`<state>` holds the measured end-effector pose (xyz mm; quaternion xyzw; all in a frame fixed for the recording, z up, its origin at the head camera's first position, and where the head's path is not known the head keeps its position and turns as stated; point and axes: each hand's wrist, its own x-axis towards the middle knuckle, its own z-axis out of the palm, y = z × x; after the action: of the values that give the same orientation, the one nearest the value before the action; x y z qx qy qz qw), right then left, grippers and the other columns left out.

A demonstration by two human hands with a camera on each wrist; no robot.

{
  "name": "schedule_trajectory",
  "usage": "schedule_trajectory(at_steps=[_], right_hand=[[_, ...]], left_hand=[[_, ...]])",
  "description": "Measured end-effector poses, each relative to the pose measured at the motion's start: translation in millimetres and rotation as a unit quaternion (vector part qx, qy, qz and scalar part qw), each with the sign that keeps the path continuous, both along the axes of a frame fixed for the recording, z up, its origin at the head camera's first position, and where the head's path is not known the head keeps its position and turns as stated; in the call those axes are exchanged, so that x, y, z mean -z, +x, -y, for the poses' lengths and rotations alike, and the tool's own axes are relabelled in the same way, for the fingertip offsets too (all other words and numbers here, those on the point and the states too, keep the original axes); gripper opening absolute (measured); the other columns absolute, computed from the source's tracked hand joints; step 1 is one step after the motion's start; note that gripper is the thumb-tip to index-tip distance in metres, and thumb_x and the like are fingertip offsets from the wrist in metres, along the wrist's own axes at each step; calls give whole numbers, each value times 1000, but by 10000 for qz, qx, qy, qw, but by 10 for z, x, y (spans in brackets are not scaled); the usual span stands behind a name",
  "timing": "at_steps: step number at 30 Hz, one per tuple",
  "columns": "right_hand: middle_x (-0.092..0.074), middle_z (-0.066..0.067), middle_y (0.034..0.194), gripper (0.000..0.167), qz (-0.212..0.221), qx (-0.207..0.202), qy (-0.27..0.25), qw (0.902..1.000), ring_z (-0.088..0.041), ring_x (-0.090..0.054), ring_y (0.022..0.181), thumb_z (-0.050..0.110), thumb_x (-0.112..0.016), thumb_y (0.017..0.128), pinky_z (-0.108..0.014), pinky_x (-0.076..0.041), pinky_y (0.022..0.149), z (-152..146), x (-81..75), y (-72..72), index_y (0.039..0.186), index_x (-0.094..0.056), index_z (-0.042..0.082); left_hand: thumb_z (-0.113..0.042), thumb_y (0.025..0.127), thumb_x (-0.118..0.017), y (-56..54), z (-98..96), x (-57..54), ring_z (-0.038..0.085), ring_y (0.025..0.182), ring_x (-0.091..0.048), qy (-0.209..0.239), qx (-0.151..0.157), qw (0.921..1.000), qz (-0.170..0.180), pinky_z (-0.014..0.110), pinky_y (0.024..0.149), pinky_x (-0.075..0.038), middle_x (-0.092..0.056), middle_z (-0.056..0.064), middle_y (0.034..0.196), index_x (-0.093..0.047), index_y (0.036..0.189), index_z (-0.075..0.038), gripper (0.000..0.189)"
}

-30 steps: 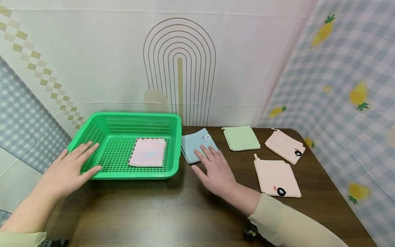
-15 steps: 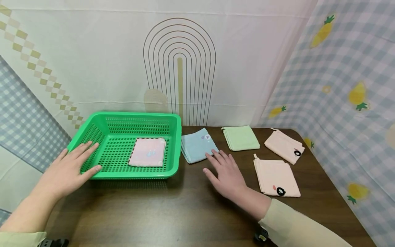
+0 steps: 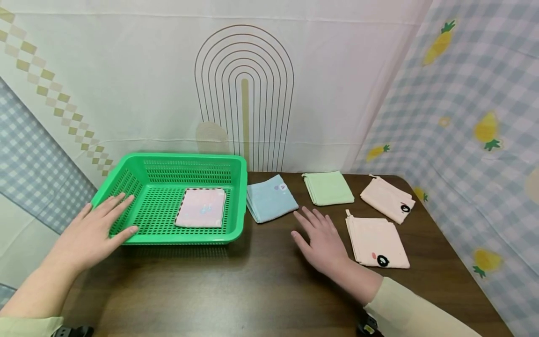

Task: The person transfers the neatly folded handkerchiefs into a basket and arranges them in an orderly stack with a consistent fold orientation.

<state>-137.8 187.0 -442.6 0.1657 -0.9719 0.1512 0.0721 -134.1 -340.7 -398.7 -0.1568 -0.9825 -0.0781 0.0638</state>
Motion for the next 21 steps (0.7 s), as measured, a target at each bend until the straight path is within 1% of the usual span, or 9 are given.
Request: schedule_trajectory(at_steps=[7,14,21], right_hand=[[-38,-10,157,57,37,149,30,9999,-37,-32,144,48,-47,102,-57,-21,118,-150,37,12,151,-45,19],[-39,-12,156,56,105,310,41,9995,-38,-32,144,44,-48,102,-59,-21,117,-290,82,33,151,-45,17],[-40,-13,155,54,62,419,82,9991,-40,-34,142,41,-49,102,-60,-22,116,-392,108,61,150,-46,16]], left_hand=[[-53,96,-57,3,-7,-13,42,146,-24,59,-43,10000,-13,44,120,15,-23,17,162,-13,161,-26,82],[-51,97,-56,-3,-1,-9,44,146,-22,-16,17,10000,8,47,119,16,-20,18,163,-12,161,-22,82],[-50,98,-56,1,-6,-9,45,145,-23,-21,40,10000,6,47,119,16,-19,18,163,-12,161,-22,82]])
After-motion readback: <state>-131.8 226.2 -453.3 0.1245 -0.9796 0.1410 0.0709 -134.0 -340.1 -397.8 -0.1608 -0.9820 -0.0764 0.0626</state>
